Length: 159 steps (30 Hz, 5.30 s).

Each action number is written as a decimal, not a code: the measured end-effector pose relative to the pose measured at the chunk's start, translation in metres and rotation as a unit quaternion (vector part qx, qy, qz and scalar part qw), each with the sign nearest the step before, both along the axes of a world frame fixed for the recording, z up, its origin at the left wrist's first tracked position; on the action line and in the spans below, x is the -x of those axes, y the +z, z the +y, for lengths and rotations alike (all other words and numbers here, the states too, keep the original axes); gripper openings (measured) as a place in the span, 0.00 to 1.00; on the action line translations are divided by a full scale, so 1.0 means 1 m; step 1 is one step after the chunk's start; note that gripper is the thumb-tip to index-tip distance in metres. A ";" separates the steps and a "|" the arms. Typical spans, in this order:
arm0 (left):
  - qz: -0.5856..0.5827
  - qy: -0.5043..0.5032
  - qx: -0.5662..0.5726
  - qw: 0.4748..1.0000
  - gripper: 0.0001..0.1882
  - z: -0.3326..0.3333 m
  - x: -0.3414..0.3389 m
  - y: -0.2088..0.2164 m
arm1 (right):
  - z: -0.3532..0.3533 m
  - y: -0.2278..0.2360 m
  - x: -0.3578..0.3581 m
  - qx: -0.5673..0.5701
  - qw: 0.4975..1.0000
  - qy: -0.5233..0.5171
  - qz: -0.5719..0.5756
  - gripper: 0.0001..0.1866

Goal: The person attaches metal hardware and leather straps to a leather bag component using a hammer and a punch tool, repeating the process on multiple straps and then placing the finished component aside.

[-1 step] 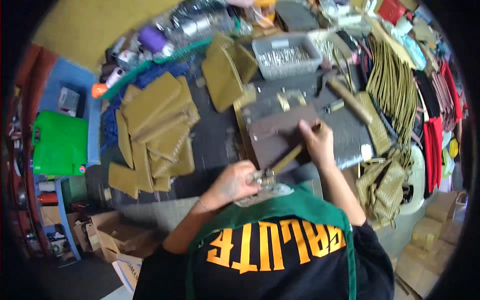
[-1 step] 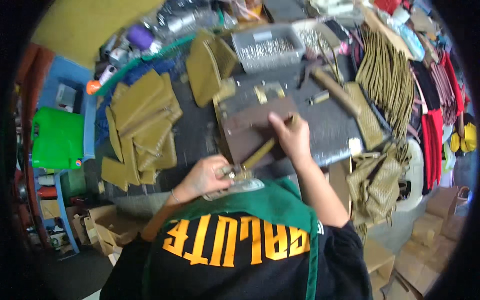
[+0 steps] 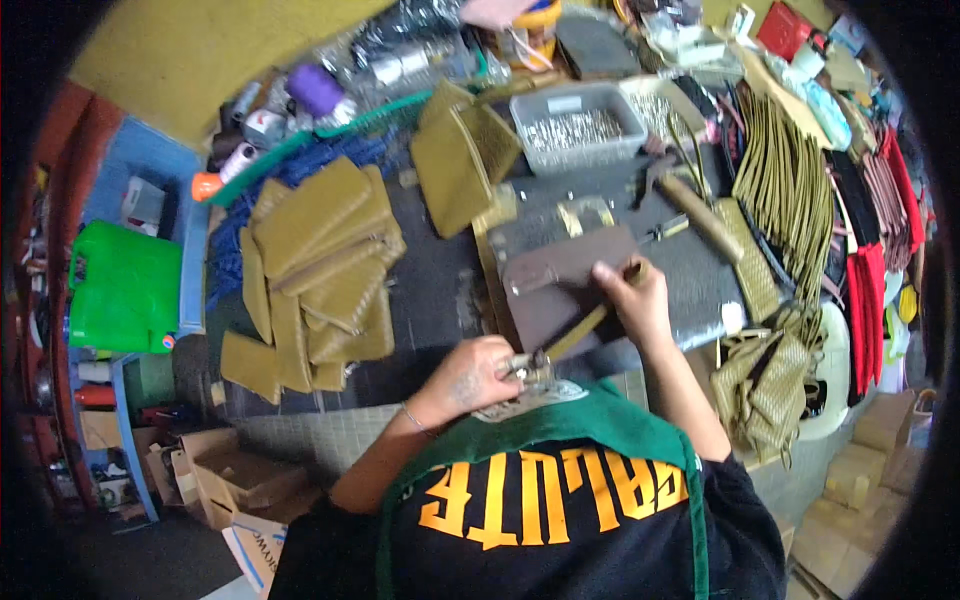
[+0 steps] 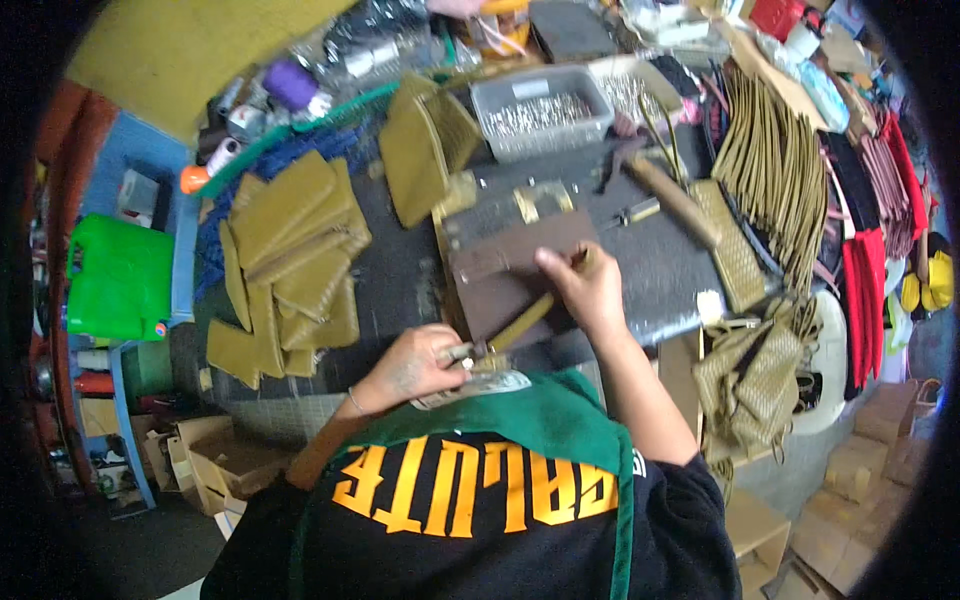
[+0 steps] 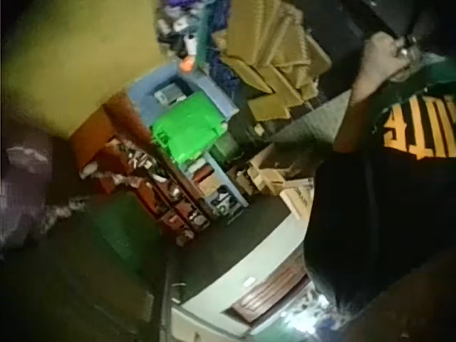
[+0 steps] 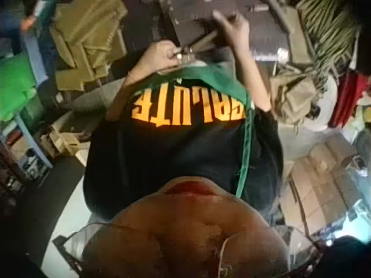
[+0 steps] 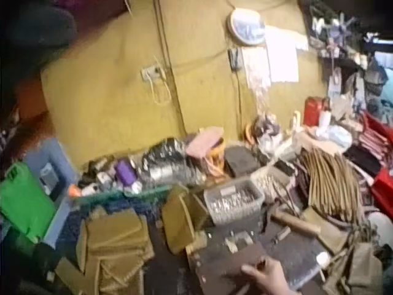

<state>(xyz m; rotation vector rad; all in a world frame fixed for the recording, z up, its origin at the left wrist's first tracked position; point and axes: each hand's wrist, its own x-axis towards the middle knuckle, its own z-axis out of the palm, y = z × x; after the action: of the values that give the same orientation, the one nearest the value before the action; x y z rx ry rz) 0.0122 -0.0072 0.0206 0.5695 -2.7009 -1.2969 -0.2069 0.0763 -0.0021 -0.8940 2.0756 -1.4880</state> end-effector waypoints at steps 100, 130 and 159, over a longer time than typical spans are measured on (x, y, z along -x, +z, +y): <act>0.019 0.083 -0.203 0.976 0.11 -0.017 0.001 -0.016 | 0.013 0.025 -0.024 -0.012 0.834 0.385 0.394 0.09; -0.024 0.137 -0.251 0.958 0.11 -0.015 0.011 -0.023 | 0.013 0.031 -0.031 -0.053 0.826 0.410 0.382 0.13; 0.221 0.135 -0.238 0.936 0.09 0.007 0.013 -0.022 | 0.003 0.025 -0.029 -0.021 0.804 0.447 0.390 0.09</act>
<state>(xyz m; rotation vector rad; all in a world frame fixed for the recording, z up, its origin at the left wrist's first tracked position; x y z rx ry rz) -0.0007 -0.0004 -0.0017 0.5738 -1.8817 -1.7494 -0.1774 0.0792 0.0231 -2.3253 1.6106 -0.5634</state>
